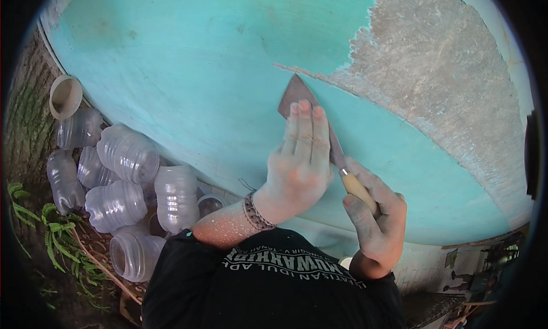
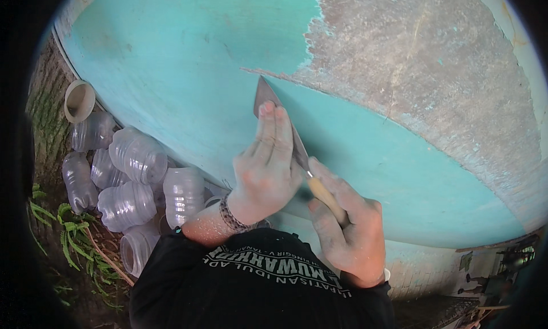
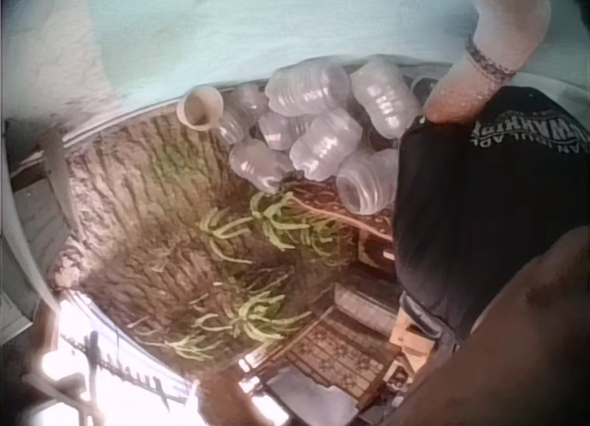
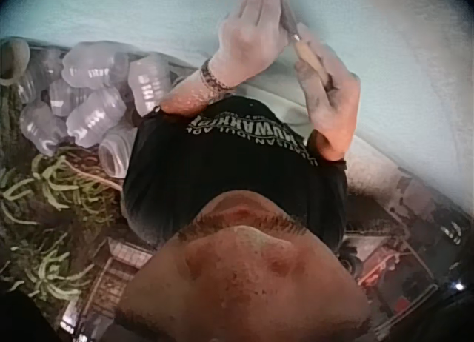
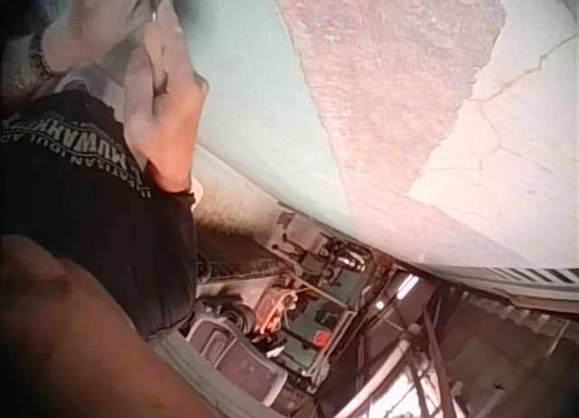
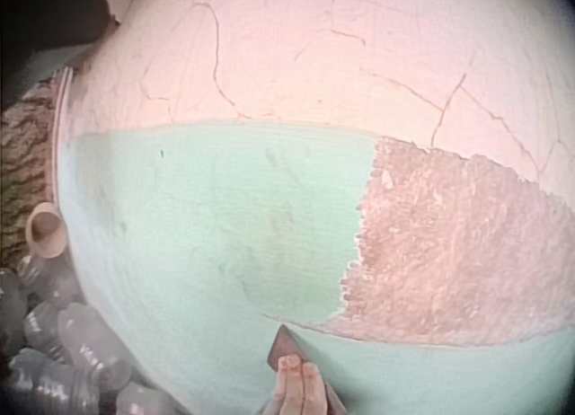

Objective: The person scrapes paint off a wall using a putty knife.

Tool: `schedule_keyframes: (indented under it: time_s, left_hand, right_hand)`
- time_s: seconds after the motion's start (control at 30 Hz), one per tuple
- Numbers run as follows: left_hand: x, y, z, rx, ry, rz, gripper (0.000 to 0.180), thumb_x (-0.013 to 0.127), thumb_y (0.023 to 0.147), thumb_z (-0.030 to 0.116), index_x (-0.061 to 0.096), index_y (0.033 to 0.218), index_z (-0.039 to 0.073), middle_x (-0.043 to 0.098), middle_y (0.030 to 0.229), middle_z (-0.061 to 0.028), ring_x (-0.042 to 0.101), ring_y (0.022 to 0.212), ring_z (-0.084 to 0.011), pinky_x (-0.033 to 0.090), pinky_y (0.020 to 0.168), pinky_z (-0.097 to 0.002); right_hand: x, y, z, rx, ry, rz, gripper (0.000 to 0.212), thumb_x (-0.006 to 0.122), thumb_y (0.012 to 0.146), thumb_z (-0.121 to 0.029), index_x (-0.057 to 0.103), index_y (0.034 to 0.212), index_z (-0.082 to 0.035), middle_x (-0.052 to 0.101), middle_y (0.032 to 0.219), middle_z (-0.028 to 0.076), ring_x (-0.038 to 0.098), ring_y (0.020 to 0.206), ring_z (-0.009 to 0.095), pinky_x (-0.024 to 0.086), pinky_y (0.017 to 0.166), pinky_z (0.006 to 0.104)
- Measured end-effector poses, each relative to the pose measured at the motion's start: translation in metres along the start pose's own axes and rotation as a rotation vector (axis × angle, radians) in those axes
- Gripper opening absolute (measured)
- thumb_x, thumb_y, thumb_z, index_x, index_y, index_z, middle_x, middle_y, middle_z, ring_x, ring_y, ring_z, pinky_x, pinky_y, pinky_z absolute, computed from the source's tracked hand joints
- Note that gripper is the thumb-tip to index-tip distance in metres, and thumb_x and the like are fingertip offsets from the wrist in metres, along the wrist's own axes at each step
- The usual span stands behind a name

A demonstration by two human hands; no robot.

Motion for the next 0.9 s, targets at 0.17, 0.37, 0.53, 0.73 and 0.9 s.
schedule_keyframes:
  time_s: [0.17, 0.37, 0.53, 0.73, 0.9]
  left_hand:
    - [0.0, 0.006, 0.001, -0.11, -0.048, 0.065, 0.058, 0.06, 0.074, 0.002, 0.048, 0.127, -0.018, 0.05, 0.128, -0.0377, 0.054, 0.119, -0.0489, 0.054, 0.091, -0.0428]
    - [0.003, 0.012, 0.019, -0.037, -0.03, 0.094, 0.056, 0.059, 0.072, -0.002, 0.051, 0.125, -0.017, 0.053, 0.126, -0.0365, 0.057, 0.117, -0.0452, 0.056, 0.085, -0.0405]
    - [0.003, 0.013, 0.022, -0.044, -0.006, 0.108, 0.056, 0.058, 0.069, -0.004, 0.052, 0.124, -0.017, 0.055, 0.124, -0.036, 0.06, 0.115, -0.0413, 0.058, 0.078, -0.0373]
    - [0.006, 0.01, 0.034, -0.016, -0.074, 0.095, 0.057, 0.06, 0.07, -0.002, 0.053, 0.124, -0.016, 0.054, 0.125, -0.0365, 0.063, 0.11, -0.0417, 0.058, 0.073, -0.0351]
    - [0.011, 0.006, 0.031, -0.104, -0.089, 0.13, 0.055, 0.06, 0.071, -0.002, 0.053, 0.124, -0.016, 0.054, 0.125, -0.0363, 0.061, 0.112, -0.0418, 0.058, 0.074, -0.0353]
  right_hand:
    - [-0.001, -0.003, 0.006, 0.206, -0.04, -0.116, 0.046, 0.058, 0.081, 0.004, 0.059, 0.127, 0.0, 0.072, 0.096, 0.015, 0.059, 0.065, 0.008, 0.049, 0.065, 0.023]
    - [-0.02, -0.012, 0.001, 0.117, 0.088, 0.111, 0.045, 0.059, 0.08, -0.002, 0.06, 0.125, 0.005, 0.071, 0.097, 0.012, 0.057, 0.076, 0.006, 0.043, 0.071, 0.0183]
    - [-0.024, -0.013, 0.001, 0.095, 0.006, 0.045, 0.045, 0.058, 0.081, 0.003, 0.06, 0.126, 0.001, 0.071, 0.087, 0.016, 0.06, 0.067, 0.01, 0.049, 0.068, 0.0237]
    - [-0.033, -0.023, -0.001, 0.158, -0.048, 0.057, 0.045, 0.06, 0.081, 0.002, 0.059, 0.126, 0.003, 0.07, 0.084, 0.019, 0.062, 0.067, 0.011, 0.05, 0.067, 0.0248]
    - [-0.031, -0.028, 0.007, 0.175, -0.082, -0.048, 0.046, 0.06, 0.081, 0.004, 0.058, 0.127, 0.003, 0.07, 0.084, 0.02, 0.065, 0.068, 0.012, 0.051, 0.066, 0.0251]
Point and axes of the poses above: each hand's wrist, its own y-axis towards the middle knuckle, its own x-axis out of the palm, z = x × y, the point moved 4 cm from there along y, towards the middle knuckle
